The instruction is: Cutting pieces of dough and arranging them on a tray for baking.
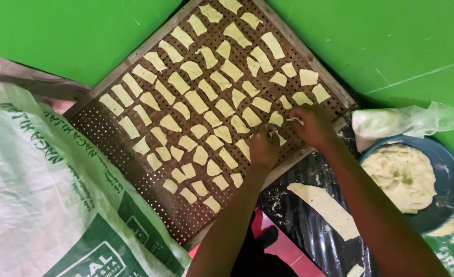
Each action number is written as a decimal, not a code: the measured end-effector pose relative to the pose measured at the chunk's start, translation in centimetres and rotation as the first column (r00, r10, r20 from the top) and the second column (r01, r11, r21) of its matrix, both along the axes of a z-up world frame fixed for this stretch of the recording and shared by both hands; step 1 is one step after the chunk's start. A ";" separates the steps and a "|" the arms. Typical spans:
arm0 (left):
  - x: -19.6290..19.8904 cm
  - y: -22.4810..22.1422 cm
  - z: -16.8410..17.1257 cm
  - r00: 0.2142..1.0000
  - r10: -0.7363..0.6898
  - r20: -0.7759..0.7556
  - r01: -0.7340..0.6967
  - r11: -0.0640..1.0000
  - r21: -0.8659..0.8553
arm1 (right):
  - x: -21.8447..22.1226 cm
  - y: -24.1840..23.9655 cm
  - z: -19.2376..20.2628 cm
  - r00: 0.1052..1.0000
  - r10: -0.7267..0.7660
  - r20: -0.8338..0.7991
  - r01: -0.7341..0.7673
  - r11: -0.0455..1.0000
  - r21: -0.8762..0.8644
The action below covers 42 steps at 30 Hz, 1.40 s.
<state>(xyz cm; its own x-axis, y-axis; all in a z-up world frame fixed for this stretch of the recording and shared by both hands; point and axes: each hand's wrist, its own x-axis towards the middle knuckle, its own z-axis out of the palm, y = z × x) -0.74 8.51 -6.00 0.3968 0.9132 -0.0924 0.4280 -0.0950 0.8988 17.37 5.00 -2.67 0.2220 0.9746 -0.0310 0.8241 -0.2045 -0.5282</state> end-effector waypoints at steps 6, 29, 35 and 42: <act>0.0 0.3 2.0 0.964 0.019 -0.267 0.043 0.973 0.227 | 0.2 1.1 -0.1 0.993 0.030 0.117 -0.036 0.998 0.052; -0.8 1.8 3.9 0.926 -0.072 -0.371 0.100 0.993 0.056 | 1.3 0.8 0.5 0.992 0.118 -0.036 -0.121 0.989 -0.088; -1.3 2.2 3.6 0.929 -0.086 -0.361 0.114 0.992 0.058 | 0.1 0.3 -0.2 0.987 0.070 0.142 -0.066 0.997 -0.034; -1.4 2.0 2.5 0.882 -0.136 -0.451 0.214 0.969 0.127 | -0.2 -0.4 -1.6 0.973 0.084 0.217 -0.068 0.994 -0.084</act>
